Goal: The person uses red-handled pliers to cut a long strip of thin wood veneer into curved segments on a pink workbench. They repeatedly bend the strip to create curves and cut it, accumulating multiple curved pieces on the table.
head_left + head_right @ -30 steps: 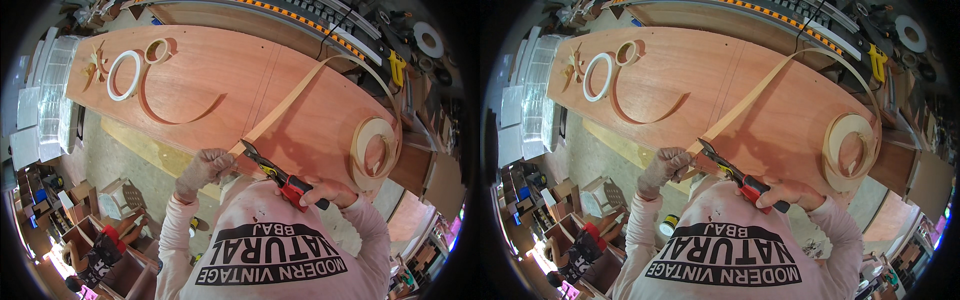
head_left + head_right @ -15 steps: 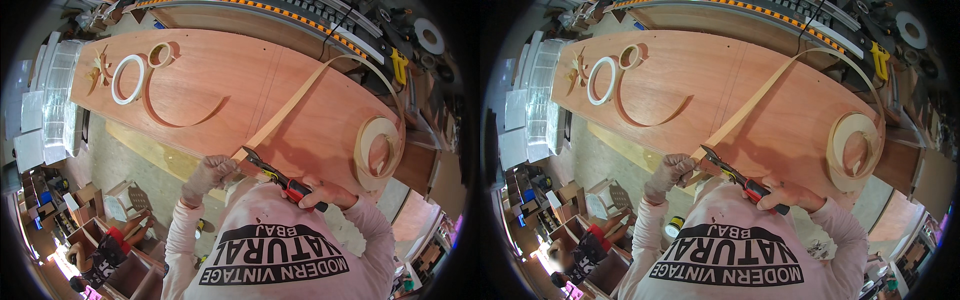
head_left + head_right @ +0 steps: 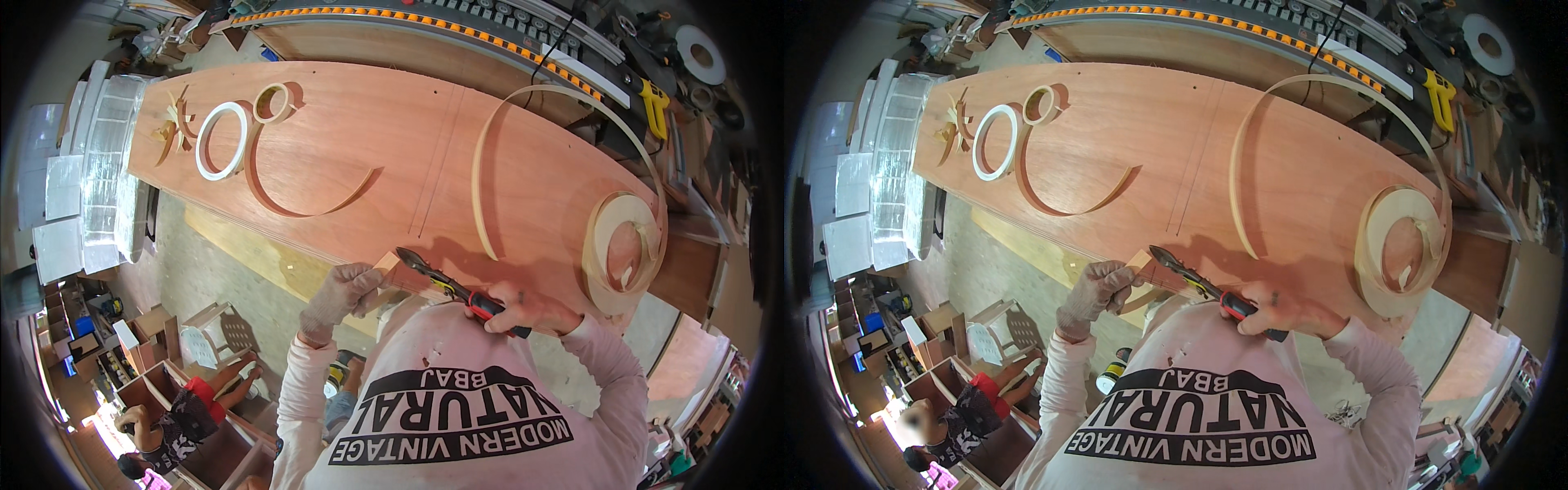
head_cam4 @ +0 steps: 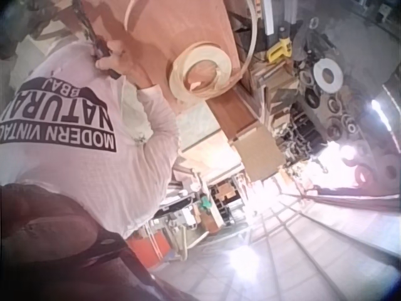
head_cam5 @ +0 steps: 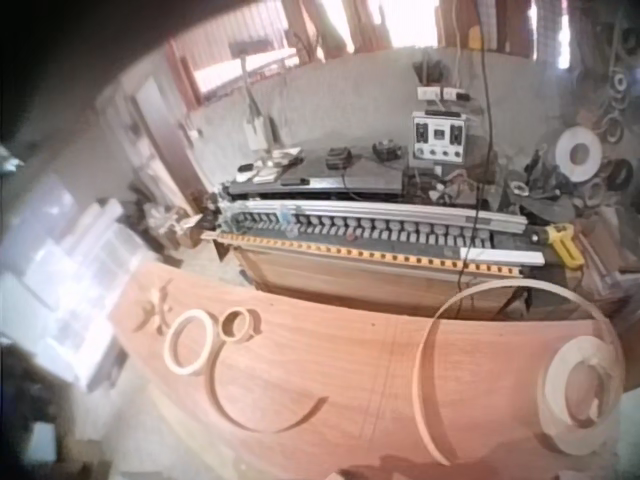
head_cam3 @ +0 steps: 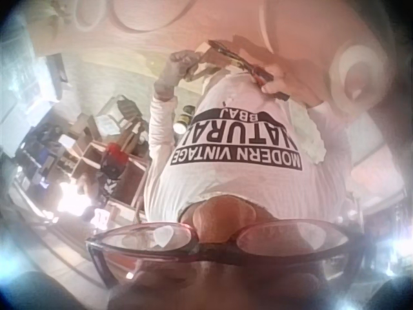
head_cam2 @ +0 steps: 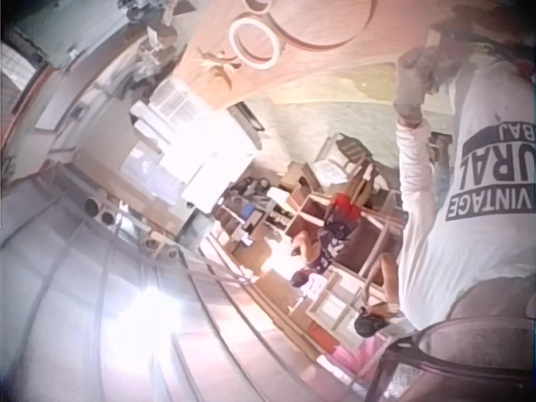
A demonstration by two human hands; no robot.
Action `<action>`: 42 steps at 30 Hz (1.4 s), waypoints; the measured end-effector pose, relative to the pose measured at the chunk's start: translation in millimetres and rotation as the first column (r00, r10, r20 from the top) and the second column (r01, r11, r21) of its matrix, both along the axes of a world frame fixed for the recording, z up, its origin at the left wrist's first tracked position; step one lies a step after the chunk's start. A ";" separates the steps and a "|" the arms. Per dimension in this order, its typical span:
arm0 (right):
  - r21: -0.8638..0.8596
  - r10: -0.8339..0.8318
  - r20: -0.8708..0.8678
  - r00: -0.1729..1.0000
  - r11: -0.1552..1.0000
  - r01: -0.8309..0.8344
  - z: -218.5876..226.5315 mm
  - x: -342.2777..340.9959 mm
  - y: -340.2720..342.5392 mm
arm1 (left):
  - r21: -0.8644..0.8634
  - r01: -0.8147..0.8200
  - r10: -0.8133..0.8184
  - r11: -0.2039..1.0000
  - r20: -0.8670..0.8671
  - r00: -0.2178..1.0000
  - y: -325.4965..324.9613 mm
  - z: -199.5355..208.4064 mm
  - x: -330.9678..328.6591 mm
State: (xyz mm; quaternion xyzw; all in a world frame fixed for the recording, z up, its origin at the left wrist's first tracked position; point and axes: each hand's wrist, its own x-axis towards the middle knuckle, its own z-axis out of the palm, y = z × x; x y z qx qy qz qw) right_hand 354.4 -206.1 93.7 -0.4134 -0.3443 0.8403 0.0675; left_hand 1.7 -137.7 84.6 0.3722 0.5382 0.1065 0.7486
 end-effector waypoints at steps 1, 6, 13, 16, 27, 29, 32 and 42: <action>0.162 0.041 0.060 0.997 0.986 -0.050 0.8 -1.2 1.7 | -0.012 -0.018 0.018 1.000 -0.002 1.000 1.0 1.6 -1.5; 0.629 0.028 0.485 0.874 0.683 -0.371 7.1 -11.9 4.6 | 0.058 -0.189 0.194 0.980 -0.118 0.974 5.5 31.7 -6.8; 0.685 -0.328 0.728 0.602 0.310 -0.659 -7.9 -35.4 -5.5 | 0.228 -0.347 0.387 0.910 -0.162 0.908 -1.4 63.8 6.6; 0.803 -0.412 0.593 0.692 0.238 -0.547 -12.8 -42.7 -2.5 | 0.245 -0.384 0.424 0.890 -0.138 0.895 -9.6 64.1 24.0; 0.570 -0.434 -0.019 0.901 0.735 0.366 23.3 -111.3 59.5 | 0.360 -0.289 0.337 0.887 -0.078 0.938 -40.7 61.9 68.6; 0.530 -0.423 -0.033 0.906 0.761 0.375 26.5 -109.9 61.0 | 0.326 -0.315 0.346 0.891 -0.040 0.937 -41.9 62.1 68.2; 0.441 -0.431 -0.088 0.898 0.791 0.423 20.4 -103.5 58.8 | 0.234 -0.330 0.326 0.914 0.058 0.944 -39.9 61.6 63.9; 0.374 -0.525 -0.222 0.822 0.732 0.569 5.9 -88.9 52.3 | 0.073 -0.254 0.228 0.964 0.256 0.939 -32.8 50.5 57.3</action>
